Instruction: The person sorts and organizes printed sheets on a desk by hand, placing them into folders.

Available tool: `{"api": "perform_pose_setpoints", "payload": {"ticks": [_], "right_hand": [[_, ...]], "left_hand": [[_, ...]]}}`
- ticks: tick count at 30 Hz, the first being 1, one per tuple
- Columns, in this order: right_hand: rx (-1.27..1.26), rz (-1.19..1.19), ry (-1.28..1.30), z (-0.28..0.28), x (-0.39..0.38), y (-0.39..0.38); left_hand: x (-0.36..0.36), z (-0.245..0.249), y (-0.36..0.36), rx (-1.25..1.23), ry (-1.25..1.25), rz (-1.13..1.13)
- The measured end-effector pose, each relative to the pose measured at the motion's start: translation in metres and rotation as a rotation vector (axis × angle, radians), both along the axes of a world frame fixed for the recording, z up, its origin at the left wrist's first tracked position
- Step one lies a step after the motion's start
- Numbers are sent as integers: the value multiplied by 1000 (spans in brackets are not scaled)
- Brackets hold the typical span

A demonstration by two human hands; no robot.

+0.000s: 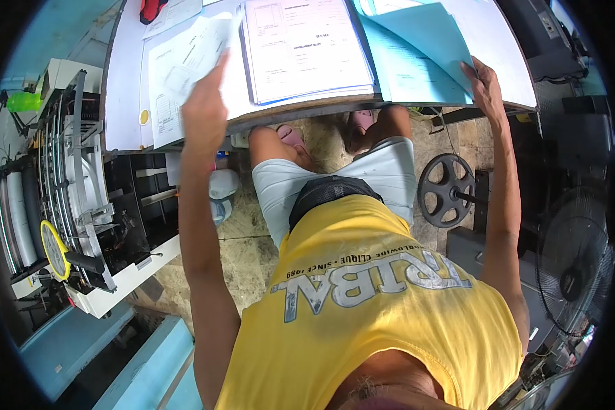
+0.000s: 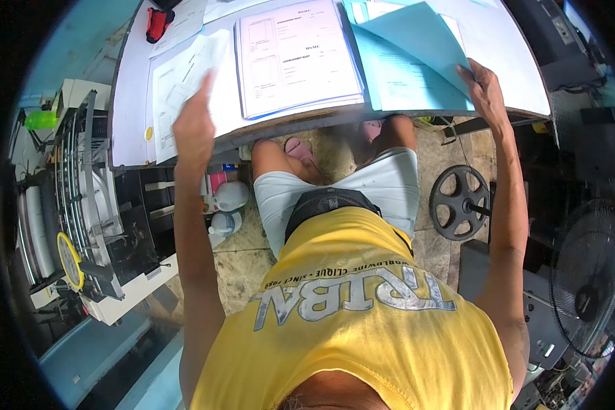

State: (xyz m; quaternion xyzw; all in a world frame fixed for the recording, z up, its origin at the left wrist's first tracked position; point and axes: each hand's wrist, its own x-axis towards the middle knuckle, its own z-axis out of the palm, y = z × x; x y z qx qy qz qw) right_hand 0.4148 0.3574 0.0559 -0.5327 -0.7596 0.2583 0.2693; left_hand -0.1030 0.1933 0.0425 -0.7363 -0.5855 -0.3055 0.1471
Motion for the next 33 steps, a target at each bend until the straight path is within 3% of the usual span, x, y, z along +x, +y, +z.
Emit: {"api": "perform_pose_setpoints", "payload": {"ticks": [3,7,10,13,14,17,19,21,29,33], "right_hand": [[13,-76,69,-3,-5,4],[105,-89,136,-12,-9,10],[134,-122,114,-6,-13,13],[319,-72,172,-7,-29,18],[345,-60,99,-5,-34,23],[513,-22,60,-9,-73,27],[601,-21,-148,-1,-109,24],[632,92,-44,0,-143,13],[541,531,-467,-23,-224,-56],[569,608,-339,-14,-218,-69]], "left_hand": [[47,-3,32,-129,242,-123],[86,-30,63,-98,339,-264],[98,-40,60,-182,372,-336],[100,-43,42,-146,378,-322],[102,-44,36,-188,275,-309],[93,-58,28,-96,294,-299],[87,-67,24,-8,337,-287],[86,-73,22,48,329,-292],[90,-63,12,69,255,-158],[78,-55,4,108,280,-115]]}}
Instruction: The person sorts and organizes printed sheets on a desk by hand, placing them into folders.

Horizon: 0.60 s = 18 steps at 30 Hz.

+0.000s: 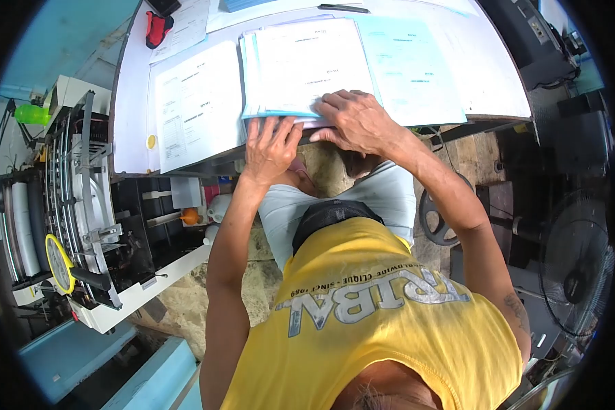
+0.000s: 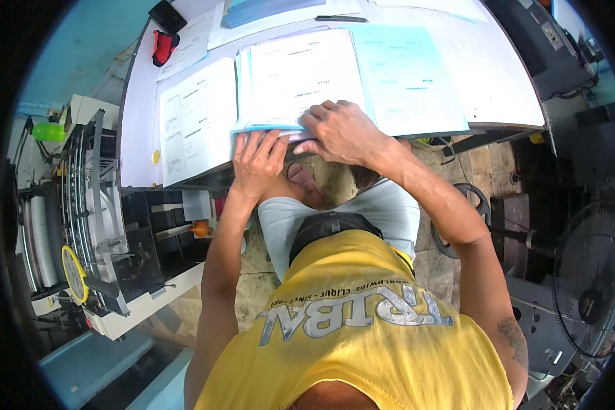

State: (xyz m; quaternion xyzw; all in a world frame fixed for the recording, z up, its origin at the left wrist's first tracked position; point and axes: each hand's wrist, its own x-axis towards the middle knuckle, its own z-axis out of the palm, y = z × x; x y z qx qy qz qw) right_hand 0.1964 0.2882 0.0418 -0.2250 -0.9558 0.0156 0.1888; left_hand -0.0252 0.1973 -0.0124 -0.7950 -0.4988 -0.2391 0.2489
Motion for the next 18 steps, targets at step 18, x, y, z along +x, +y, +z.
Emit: {"api": "perform_pose_setpoints", "payload": {"ticks": [18], "right_hand": [[431,-162,-131,36,147,95]], "left_hand": [[167,-16,68,-154,23,-259]]}}
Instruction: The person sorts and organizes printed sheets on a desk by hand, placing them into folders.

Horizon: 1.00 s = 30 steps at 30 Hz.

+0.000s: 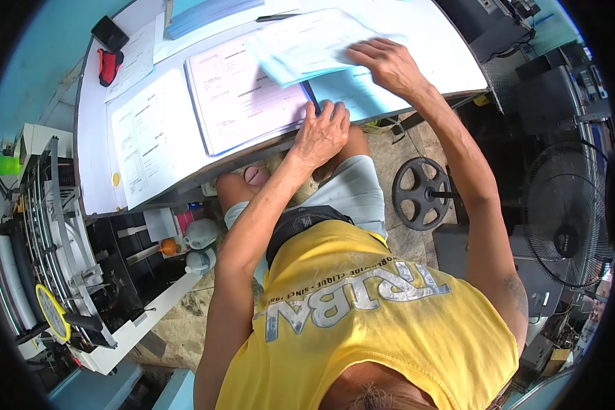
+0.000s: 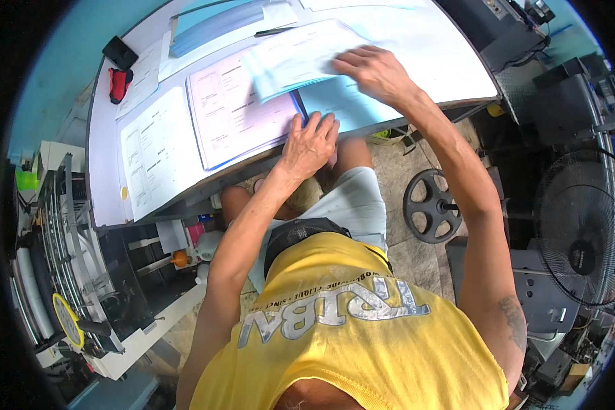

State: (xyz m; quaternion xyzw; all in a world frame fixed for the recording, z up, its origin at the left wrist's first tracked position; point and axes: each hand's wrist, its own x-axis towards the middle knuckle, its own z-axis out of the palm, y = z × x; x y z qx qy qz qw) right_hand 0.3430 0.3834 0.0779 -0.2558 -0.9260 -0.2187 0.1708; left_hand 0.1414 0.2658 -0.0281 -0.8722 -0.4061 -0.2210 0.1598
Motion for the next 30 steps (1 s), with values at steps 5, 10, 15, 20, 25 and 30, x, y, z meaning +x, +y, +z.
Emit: {"api": "perform_pose_setpoints", "payload": {"ticks": [5,10,15,20,25,30], "right_hand": [[-336,-236,86,-40,62,-29],[-470,-221,113,-39,57,-75],[-430,-158,23,-35,62,-75],[-465,-163,123,-42,64,-57],[-632,-379,189,-32,61,-47],[-547,-352,178,-34,57,-50]], "left_hand": [[1,14,6,-72,-119,-80],[8,20,12,-97,-451,1],[3,39,16,-383,-528,49],[-10,56,0,-277,-634,7],[-111,59,-64,54,-341,211],[-267,39,-143,-29,86,789]]}}
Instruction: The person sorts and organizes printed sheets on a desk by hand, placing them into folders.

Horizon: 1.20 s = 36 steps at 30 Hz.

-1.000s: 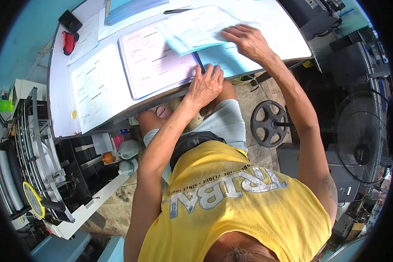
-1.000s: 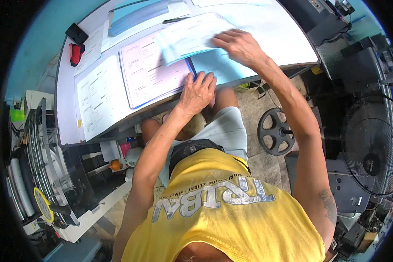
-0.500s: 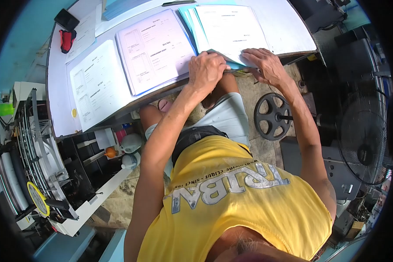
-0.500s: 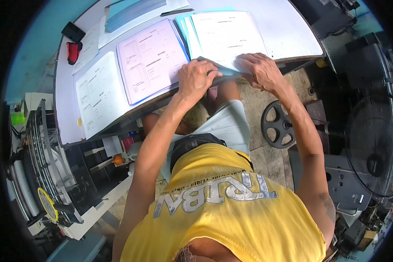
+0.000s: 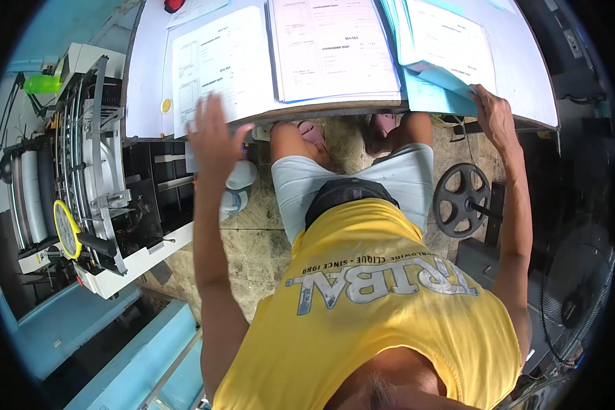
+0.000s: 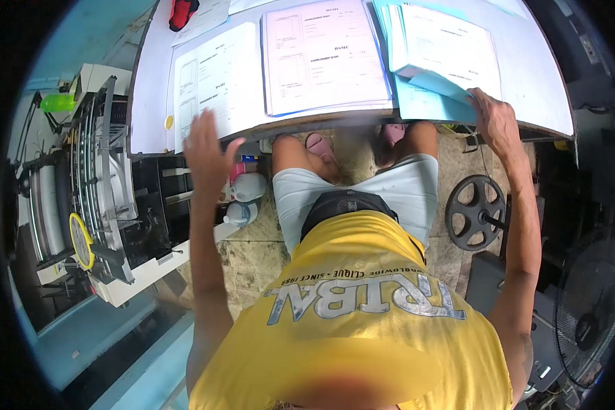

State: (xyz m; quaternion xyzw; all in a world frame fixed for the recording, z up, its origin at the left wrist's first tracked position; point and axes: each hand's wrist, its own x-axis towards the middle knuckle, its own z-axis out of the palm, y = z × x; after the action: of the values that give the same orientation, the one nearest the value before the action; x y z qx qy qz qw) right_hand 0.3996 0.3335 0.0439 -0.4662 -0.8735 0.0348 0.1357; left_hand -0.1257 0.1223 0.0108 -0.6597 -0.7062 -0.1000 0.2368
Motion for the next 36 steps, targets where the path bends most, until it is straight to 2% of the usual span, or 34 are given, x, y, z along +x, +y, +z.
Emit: {"api": "perform_pose_setpoints", "payload": {"ticks": [2,5,8,11,14,15,16,18,20,22,27,36], "right_hand": [[-7,4,-29,-4,0,-5],[-18,28,-2,-2,0,-4],[-30,14,-11,2,-1,-2],[-61,-28,3,7,-2,-2],[-63,-86,129,0,14,12],[-197,-202,87,7,17,18],[-210,-214,196,7,19,21],[-230,-232,417,8,19,23],[-277,-271,521,13,18,25],[-265,-285,601,7,20,29],[-239,-262,599,10,14,28],[-93,-188,565,16,-16,49]], "left_hand": [[-35,-2,-27,-176,188,56],[-69,-11,-45,-179,290,-85],[-75,-12,-35,-104,-25,-98],[-68,0,-16,85,-281,-98],[-60,11,14,181,-406,-73],[-40,24,28,219,-441,-173],[-14,36,43,260,-475,-274],[12,37,65,79,-323,-389],[43,35,85,-41,-268,-508],[72,22,104,-106,-144,-523],[104,-4,127,-121,61,-711],[91,-8,129,3,2,-821]]}}
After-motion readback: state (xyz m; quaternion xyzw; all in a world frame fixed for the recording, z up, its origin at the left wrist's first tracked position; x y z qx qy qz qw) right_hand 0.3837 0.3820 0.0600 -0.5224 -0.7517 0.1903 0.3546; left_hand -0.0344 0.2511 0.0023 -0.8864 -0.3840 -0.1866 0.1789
